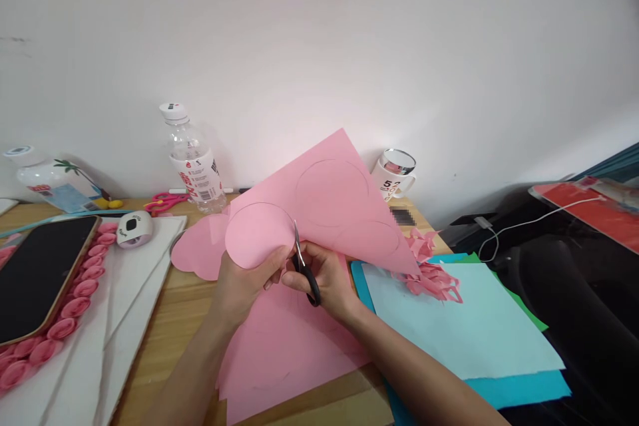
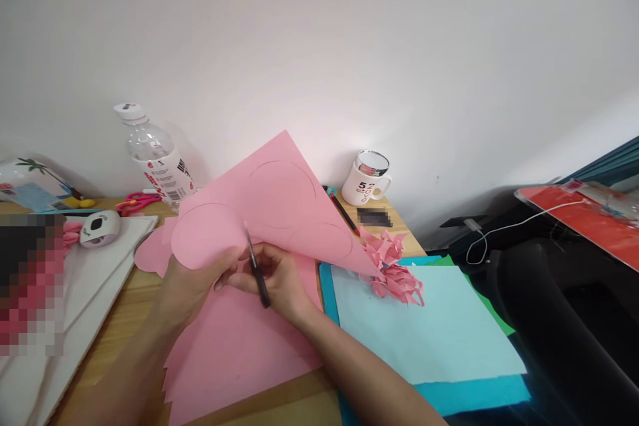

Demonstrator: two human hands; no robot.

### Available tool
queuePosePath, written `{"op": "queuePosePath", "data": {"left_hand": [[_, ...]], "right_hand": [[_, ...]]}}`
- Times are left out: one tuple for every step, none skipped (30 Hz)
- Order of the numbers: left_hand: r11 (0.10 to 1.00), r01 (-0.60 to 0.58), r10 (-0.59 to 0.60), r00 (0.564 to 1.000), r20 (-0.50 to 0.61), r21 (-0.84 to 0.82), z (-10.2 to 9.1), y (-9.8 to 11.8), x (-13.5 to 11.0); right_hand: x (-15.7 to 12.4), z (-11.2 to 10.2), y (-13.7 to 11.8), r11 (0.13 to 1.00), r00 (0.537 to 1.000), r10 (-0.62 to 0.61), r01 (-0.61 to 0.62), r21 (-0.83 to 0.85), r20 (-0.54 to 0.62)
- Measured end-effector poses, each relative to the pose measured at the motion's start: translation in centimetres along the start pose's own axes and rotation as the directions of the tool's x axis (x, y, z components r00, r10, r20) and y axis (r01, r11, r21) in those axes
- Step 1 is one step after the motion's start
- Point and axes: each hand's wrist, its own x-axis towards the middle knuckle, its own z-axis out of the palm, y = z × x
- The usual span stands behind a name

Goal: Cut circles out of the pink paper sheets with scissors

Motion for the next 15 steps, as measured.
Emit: {"op": "queuePosePath", "data": {"left_hand": [[1.0, 0.01, -0.01, 1.0, 0.0, -0.005, -0.01, -0.05, 0.01], [1.0, 0.017, -0.017, 1.0, 0.002, -0.006, -0.01, -0.09, 0.0], [1.0, 0.022, -0.022, 1.0, 0.005, -0.009, -0.02, -0.12, -0.01], [1.0, 0.019, -0.019, 1.0, 0.005, -0.014, -0.02, -0.13, -0.04], [1.0, 0.015, -0.014, 1.0, 0.008, -0.017, -0.02, -0.14, -0.07], [1.0, 0.01, -0.01, 1.0, 0.012, -0.02, -0.03, -0.14, -0.1], [1.0, 0.006, -0.006, 1.0, 0.015, -0.024, -0.05, -0.15, -0.13], [1.0, 0.006, -0.005, 1.0, 0.018, -0.025, -0.06, -0.15, -0.15], [1.0, 0.007, -0.007, 1.0, 0.02, -0.025, -0.08, -0.16, -0.16], [1.0, 0.01, -0.009, 1.0, 0.021, -0.021, -0.09, -0.18, -0.16], [1.0, 0.011, -0.011, 1.0, 0.018, -0.013, -0.11, -0.2, -0.16], [1.0, 0.009, -0.009, 1.0, 0.017, -0.006, -0.11, -0.21, -0.15], [1.0, 0.007, -0.007, 1.0, 0.017, -0.005, -0.1, -0.23, -0.14], [1.0, 0.006, -0.006, 1.0, 0.018, -0.008, -0.08, -0.23, -0.14], [1.0, 0.008, -0.007, 1.0, 0.022, -0.014, -0.06, -0.23, -0.13]], "right_hand": [[0.0, -0.05, -0.03, 1.0, 1.0, 0.007, -0.007, -0.006, -0.004], [-0.01, -0.06, -0.03, 1.0, 1.0, 0.012, -0.012, -0.011, -0.003], [-0.03, -0.06, -0.01, 1.0, 1.0, 0.015, -0.015, -0.015, 0.002], [-0.05, -0.03, 0.03, 1.0, 1.0, 0.016, -0.016, -0.018, 0.01], [-0.07, 0.0, 0.07, 1.0, 1.0, 0.017, -0.017, -0.02, 0.021], [-0.08, 0.05, 0.11, 1.0, 0.999, 0.019, -0.019, -0.018, 0.034], [-0.09, 0.09, 0.14, 1.0, 0.999, 0.022, -0.022, -0.015, 0.045], [-0.09, 0.12, 0.16, 1.0, 0.998, 0.024, -0.023, -0.009, 0.053], [-0.09, 0.15, 0.16, 1.0, 0.998, 0.022, -0.022, -0.005, 0.059], [-0.07, 0.18, 0.15, 1.0, 0.998, 0.017, -0.017, -0.002, 0.06], [-0.06, 0.2, 0.12, 1.0, 0.998, 0.008, -0.008, 0.0, 0.059], [-0.04, 0.21, 0.09, 1.0, 0.998, -0.002, 0.002, 0.005, 0.058], [-0.02, 0.23, 0.04, 1.0, 0.998, -0.011, 0.011, 0.011, 0.061], [0.0, 0.25, 0.0, 1.0, 0.998, -0.018, 0.017, 0.017, 0.064], [0.02, 0.26, -0.05, 1.0, 0.997, -0.022, 0.021, 0.019, 0.068]]}}
